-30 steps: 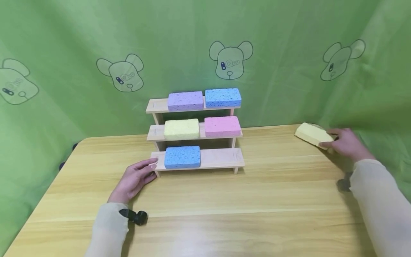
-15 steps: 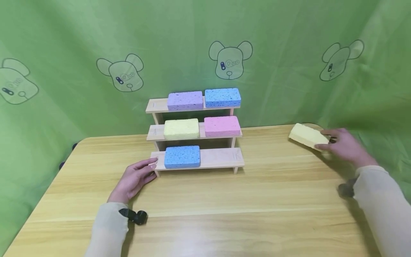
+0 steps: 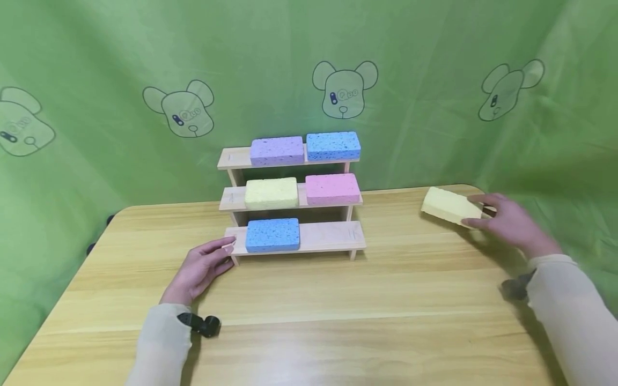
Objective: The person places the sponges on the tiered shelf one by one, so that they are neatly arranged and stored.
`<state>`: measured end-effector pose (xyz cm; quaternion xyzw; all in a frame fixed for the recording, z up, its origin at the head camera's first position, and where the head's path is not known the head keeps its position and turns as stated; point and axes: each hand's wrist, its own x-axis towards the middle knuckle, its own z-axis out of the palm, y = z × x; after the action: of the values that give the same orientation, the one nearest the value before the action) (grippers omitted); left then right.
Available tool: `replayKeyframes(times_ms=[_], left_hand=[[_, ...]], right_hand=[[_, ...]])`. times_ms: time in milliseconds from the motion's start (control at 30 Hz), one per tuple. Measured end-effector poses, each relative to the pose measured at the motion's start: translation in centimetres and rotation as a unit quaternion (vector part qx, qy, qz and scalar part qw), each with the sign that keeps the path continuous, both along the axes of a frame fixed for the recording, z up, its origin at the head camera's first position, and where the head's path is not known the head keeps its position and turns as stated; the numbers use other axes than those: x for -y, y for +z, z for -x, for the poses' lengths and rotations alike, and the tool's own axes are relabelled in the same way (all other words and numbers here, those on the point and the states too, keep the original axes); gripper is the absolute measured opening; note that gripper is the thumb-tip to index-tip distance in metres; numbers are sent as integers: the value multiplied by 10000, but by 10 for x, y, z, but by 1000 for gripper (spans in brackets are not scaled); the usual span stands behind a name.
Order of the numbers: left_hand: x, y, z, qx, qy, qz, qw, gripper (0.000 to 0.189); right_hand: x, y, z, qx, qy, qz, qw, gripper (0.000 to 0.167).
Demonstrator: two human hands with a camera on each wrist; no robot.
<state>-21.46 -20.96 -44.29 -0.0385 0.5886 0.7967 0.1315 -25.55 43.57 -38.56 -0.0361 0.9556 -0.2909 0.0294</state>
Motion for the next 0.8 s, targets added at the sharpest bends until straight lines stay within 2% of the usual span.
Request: replayKeyframes(times_ms=[300, 567, 800], left_hand=[[0, 0, 0, -44, -4, 5, 10000, 23], [-1, -1, 0, -73, -1, -24, 10000, 23], [0, -1, 0, -62, 44, -4, 10000, 24]], right_hand=[[10, 1, -8, -297, 261, -57, 9992, 83], [22, 2, -15, -576, 292, 145, 9978, 78], [33, 1, -21, -742, 493, 447, 9950, 72]])
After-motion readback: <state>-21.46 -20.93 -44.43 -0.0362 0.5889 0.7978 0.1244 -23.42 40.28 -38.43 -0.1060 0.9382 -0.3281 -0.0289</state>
